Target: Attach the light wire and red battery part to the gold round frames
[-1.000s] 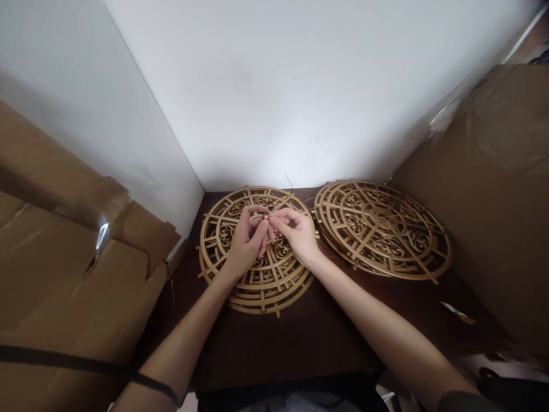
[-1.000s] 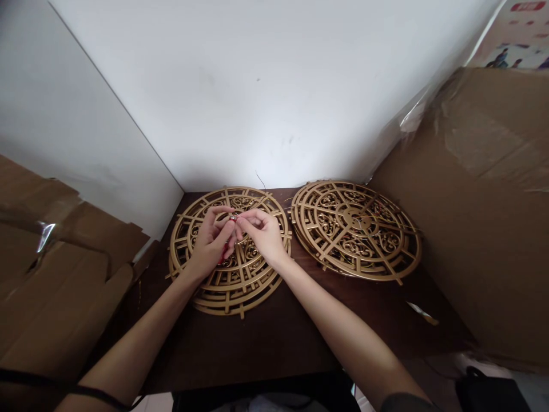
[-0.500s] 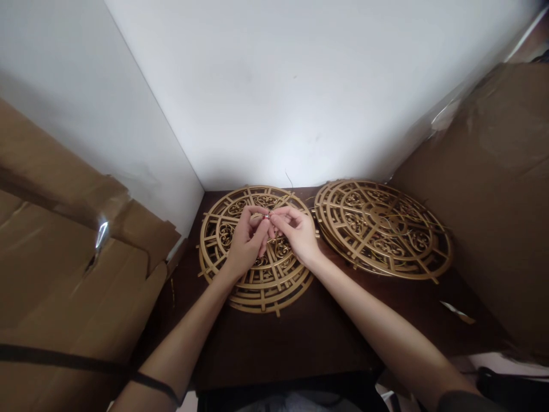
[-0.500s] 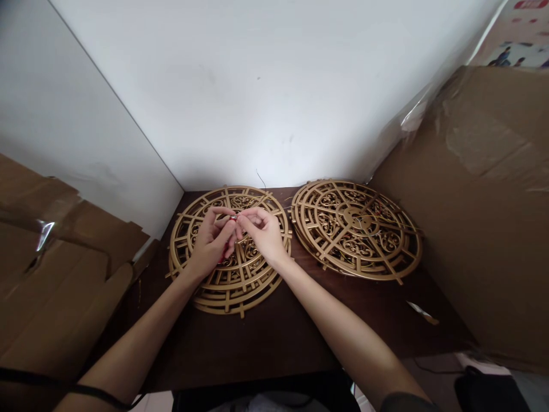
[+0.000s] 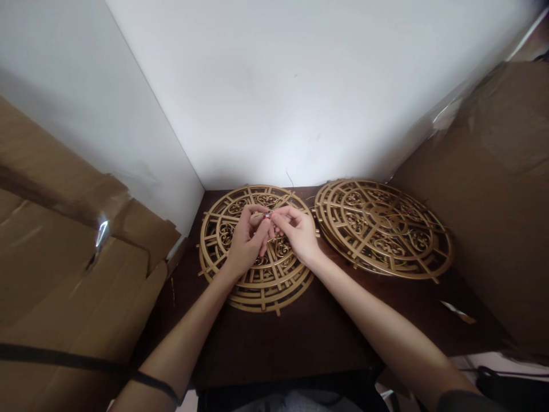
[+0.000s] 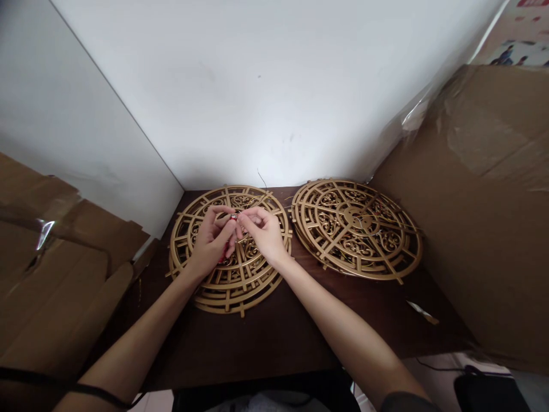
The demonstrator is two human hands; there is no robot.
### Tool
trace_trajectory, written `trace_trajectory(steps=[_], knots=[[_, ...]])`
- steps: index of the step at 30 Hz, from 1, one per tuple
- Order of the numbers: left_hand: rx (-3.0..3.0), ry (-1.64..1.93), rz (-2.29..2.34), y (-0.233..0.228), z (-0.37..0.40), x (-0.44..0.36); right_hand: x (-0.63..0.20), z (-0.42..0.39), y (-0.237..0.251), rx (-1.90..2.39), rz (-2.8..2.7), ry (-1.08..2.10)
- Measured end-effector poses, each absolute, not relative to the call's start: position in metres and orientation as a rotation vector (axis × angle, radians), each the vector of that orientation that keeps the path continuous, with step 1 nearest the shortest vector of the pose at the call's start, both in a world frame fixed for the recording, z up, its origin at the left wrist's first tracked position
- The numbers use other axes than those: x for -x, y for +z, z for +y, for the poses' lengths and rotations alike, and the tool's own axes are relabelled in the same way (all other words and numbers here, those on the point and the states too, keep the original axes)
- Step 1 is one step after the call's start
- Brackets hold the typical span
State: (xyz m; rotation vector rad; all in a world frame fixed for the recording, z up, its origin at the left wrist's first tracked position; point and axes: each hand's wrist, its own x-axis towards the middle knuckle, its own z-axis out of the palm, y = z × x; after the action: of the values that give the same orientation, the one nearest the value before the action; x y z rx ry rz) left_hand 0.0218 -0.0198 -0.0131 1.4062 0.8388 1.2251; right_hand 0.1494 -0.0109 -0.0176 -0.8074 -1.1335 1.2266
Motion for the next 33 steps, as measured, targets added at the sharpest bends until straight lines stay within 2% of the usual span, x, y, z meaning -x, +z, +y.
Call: trace_trajectory(steps=[33], knots=[[-1.422,1.229,0.821,-0.0142,-0.0200,-0.0216,-0.1499,-0.0127,-0.0180,0.803,-1.167,1.227]])
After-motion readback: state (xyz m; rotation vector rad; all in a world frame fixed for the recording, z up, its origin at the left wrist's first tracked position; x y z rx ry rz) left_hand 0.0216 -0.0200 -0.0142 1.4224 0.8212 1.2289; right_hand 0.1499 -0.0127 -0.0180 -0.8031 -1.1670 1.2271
